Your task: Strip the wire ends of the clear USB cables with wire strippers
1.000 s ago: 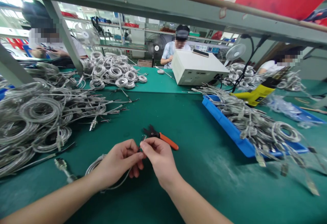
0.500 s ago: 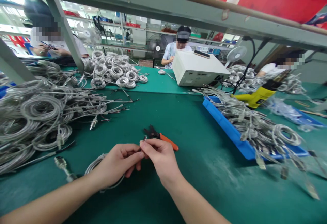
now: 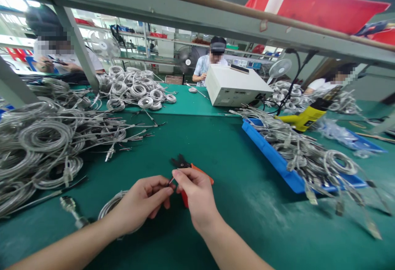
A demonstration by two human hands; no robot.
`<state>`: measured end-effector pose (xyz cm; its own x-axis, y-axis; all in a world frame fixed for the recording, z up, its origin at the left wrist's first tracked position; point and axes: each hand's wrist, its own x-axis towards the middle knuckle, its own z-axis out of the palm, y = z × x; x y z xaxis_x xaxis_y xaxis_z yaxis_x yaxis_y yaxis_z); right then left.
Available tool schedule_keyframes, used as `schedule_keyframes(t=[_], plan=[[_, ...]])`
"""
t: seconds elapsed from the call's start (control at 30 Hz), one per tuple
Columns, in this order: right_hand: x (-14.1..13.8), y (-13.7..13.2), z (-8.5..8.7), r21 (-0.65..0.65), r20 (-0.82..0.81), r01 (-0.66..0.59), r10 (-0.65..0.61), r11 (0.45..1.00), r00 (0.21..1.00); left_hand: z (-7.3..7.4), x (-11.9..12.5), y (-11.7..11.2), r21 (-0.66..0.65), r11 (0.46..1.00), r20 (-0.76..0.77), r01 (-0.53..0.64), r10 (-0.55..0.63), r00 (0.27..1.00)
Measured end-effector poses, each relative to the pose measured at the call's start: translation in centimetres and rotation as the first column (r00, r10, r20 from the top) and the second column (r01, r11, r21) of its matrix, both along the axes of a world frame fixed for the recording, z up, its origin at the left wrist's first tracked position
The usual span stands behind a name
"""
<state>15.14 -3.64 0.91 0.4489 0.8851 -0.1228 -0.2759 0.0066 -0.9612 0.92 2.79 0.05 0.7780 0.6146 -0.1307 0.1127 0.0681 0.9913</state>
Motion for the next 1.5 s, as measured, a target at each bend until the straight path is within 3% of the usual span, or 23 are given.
schedule_keyframes(t=[0.27,0.37,0.53,0.67,0.8,0.93,1.03,1.27,1.5], plan=[[-0.3,0.0,-0.2,0.015,-0.022,0.006,-0.006,1.000,1.000,-0.7,0.2,-0.6,-0.050,0.983,0.027,-0.179,0.180,0.983],[-0.4,0.0,-0.2,0.017,-0.038,-0.049,0.050,0.999,0.998,-0.7,0.3,-0.5,-0.082,0.969,0.032,-0.232,0.235,0.971],[-0.5,0.1,-0.6,-0.014,-0.054,-0.169,0.168,0.986,0.984,0.0,0.2,-0.2,-0.161,0.971,0.108,-0.178,0.197,0.974],[-0.4,0.2,-0.8,-0.016,-0.035,-0.195,0.194,0.981,0.980,0.2,0.1,0.0,-0.134,0.983,0.092,-0.128,0.141,0.986],[-0.4,0.1,-0.6,0.003,0.006,-0.173,0.173,0.985,0.985,0.4,0.1,0.4,-0.130,0.988,0.114,-0.082,0.097,0.989],[-0.2,0.1,-0.3,0.010,0.037,-0.064,0.064,0.998,0.997,0.4,-0.1,0.4,-0.185,0.982,0.114,-0.038,0.060,0.992],[-0.1,0.1,-0.2,0.000,0.029,-0.026,0.026,1.000,0.999,0.2,-0.3,0.2,-0.143,0.989,0.105,-0.033,0.048,0.993],[-0.3,0.1,-0.1,0.027,0.016,-0.043,0.043,0.999,0.999,-0.1,-0.2,-0.1,-0.009,0.997,0.100,-0.075,0.076,0.992],[0.0,0.1,-0.5,0.013,0.014,-0.040,0.040,0.999,0.999,-0.6,0.0,0.2,-0.048,0.996,0.054,-0.070,0.072,0.996]])
